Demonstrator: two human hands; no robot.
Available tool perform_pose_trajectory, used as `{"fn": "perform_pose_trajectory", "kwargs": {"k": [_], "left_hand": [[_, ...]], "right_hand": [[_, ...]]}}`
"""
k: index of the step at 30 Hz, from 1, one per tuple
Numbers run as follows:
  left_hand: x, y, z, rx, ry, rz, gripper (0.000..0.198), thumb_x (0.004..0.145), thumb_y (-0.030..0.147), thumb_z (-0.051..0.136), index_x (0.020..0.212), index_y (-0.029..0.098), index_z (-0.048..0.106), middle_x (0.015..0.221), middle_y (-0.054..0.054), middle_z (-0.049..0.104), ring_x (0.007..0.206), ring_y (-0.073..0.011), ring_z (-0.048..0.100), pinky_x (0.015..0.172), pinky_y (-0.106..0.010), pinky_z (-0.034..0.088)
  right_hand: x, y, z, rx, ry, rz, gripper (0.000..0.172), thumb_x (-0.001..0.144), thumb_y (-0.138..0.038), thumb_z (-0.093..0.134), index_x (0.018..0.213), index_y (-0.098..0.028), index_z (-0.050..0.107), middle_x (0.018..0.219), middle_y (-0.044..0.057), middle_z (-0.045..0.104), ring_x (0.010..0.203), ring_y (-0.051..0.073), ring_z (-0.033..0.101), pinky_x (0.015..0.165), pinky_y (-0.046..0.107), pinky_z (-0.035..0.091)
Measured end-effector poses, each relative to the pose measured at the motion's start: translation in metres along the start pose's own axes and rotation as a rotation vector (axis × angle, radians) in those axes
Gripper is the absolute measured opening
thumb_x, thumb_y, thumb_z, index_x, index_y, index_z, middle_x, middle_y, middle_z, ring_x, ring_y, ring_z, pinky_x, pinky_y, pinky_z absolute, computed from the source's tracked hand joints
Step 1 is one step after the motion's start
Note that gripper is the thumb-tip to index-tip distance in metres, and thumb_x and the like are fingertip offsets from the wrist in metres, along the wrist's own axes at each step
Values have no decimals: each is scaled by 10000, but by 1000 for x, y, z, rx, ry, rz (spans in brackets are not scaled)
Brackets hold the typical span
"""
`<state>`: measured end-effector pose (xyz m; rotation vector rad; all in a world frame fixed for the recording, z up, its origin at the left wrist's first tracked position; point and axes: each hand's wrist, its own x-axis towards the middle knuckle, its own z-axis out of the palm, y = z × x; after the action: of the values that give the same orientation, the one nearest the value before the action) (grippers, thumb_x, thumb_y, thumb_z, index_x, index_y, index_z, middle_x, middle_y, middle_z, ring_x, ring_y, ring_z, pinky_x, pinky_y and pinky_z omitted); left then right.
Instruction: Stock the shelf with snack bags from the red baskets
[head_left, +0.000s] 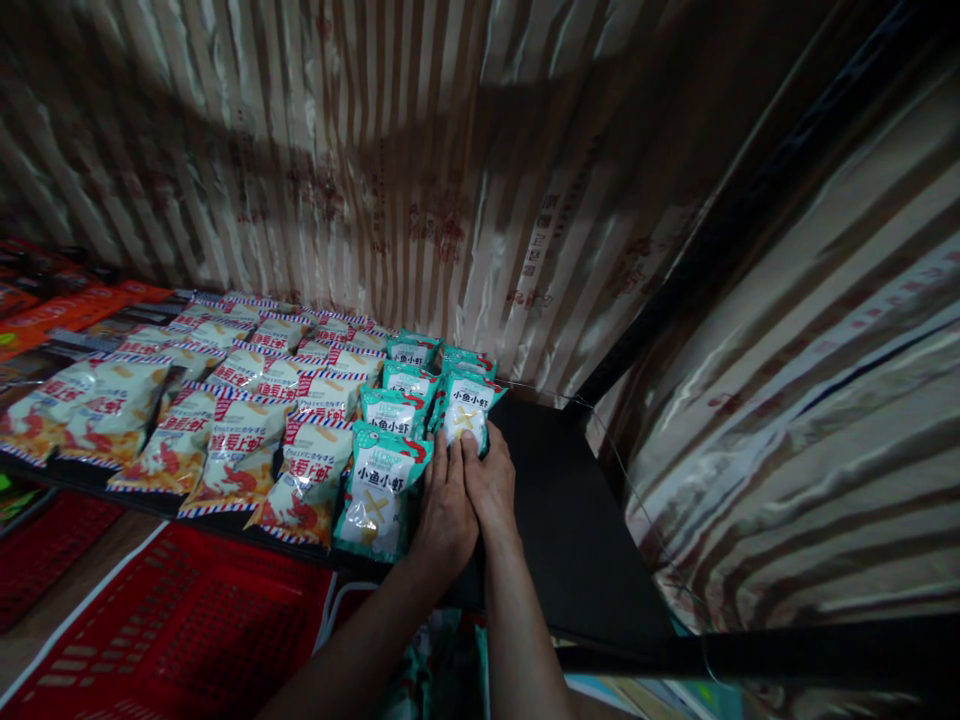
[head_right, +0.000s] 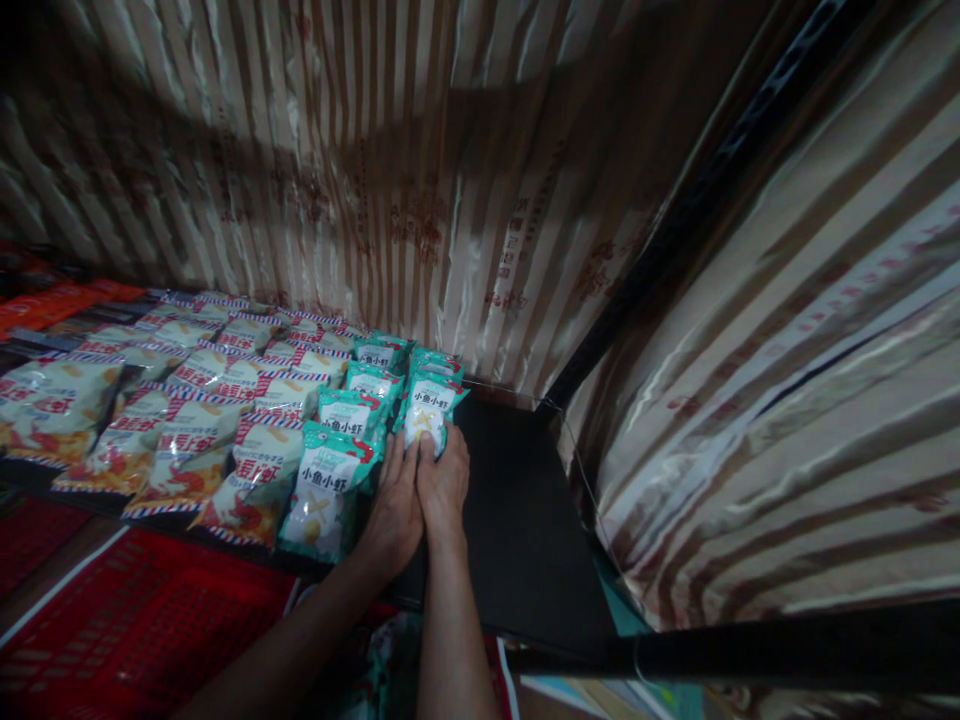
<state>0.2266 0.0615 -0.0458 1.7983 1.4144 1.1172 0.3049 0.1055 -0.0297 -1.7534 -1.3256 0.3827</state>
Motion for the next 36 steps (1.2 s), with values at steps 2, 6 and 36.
{"fn": "perform_pose_trajectory", "kwargs": {"k": [2, 6, 36], "left_hand": [[0, -1, 0, -5, 2, 1, 554, 882, 159, 309, 1433, 110, 291, 1535, -143, 170, 1420, -261, 143, 1146, -465, 199], [0, -1, -1, 2, 3, 13, 550, 887, 177, 317, 1429, 85, 290, 1528, -161, 178, 1415, -260, 169, 1148, -464, 200], [0, -10, 8, 12, 54, 50, 544, 886, 180, 336, 1415, 64, 296, 1515, -181, 205, 1416, -258, 140, 1148, -482, 207]], "right_hand": [[-1, 0, 1, -22, 15, -14, 575, 821, -443, 425, 1251, -75, 524, 1259, 209, 556, 1178, 308, 513, 1006, 458, 377], [-4, -1, 0, -54, 44, -77, 574, 822, -428, 455, 1283, -90, 499, 1287, 200, 541, 1213, 304, 485, 1022, 472, 365], [-12, -15, -15, -118, -64, -108, 553, 845, -284, 433, 1376, -128, 420, 1359, 133, 509, 1220, 241, 522, 1008, 375, 427]]}}
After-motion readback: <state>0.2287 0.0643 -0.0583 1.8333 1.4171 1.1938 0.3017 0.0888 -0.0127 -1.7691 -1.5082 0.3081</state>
